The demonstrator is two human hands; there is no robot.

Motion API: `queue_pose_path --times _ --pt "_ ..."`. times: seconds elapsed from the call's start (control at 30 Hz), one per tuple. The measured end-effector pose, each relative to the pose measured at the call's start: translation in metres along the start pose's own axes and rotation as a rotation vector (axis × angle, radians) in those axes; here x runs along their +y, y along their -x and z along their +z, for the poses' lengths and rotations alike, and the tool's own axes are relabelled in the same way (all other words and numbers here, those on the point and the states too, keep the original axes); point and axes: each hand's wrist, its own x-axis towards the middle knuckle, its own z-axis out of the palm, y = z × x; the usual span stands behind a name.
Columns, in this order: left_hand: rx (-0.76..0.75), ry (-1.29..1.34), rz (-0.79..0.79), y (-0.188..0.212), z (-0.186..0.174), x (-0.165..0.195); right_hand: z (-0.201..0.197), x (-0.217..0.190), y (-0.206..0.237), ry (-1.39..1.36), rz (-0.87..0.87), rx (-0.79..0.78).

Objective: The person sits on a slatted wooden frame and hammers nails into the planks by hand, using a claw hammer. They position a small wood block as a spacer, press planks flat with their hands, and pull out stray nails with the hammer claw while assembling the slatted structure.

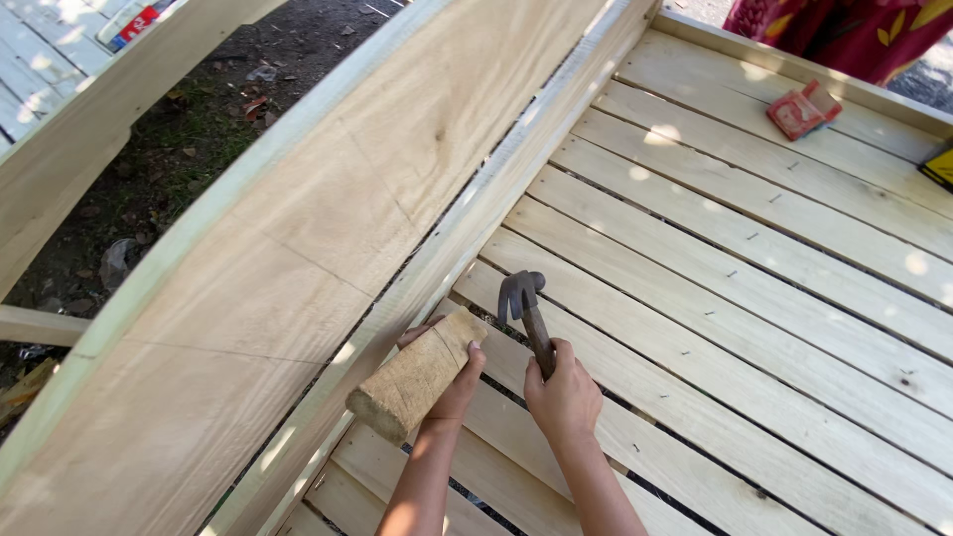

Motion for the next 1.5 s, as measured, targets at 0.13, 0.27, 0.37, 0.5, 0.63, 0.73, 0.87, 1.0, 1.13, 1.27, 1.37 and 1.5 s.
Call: queue_pose_path --times 0.13,0.27,0.37,0.5,0.63,0.73,0.87,1.0,1.13,1.27,1.37,1.5 --pt "-0.077 -0.053 0.068 0.018 0.015 0.004 0.000 0.026 -0.014 -0.019 -0.022 0.152" --pt "-0.187 0.059 0.093 0.047 0.041 -0.004 -0.013 0.047 -0.054 0.016 -0.080 0.223" --pt "-0.152 0.211 0.067 0.070 0.052 -0.017 -0.016 0.056 -0.073 0.154 -0.128 0.307" --pt "-0.241 0.287 -0.016 0.073 0.056 -0.034 -0.013 0.068 -0.081 0.213 -0.167 0.314" --pt "-0.299 0.156 -0.022 0.057 0.062 -0.040 -0.020 0.085 -0.082 0.266 -0.308 0.460" --pt "-0.318 0.127 0.020 0.054 0.068 -0.041 -0.030 0.097 -0.069 0.306 -0.342 0.493" --pt "-0.375 0.172 -0.014 0.058 0.064 -0.041 -0.036 0.103 -0.054 0.381 -0.374 0.533" --pt "-0.586 0.111 -0.171 0.039 0.060 -0.039 -0.037 0.106 -0.053 0.400 -0.405 0.559" --pt "-0.585 0.042 -0.224 0.026 0.058 -0.040 -0.035 0.109 -0.055 0.379 -0.422 0.580" --pt "-0.363 0.055 -0.039 0.042 0.053 -0.039 -0.025 0.113 -0.067 0.420 -0.455 0.575" --pt "-0.198 0.030 0.092 0.049 0.041 -0.029 -0.014 0.113 -0.085 0.417 -0.476 0.588" --pt "-0.050 0.166 0.058 0.041 0.028 -0.010 -0.001 0.105 -0.105 0.458 -0.449 0.559"
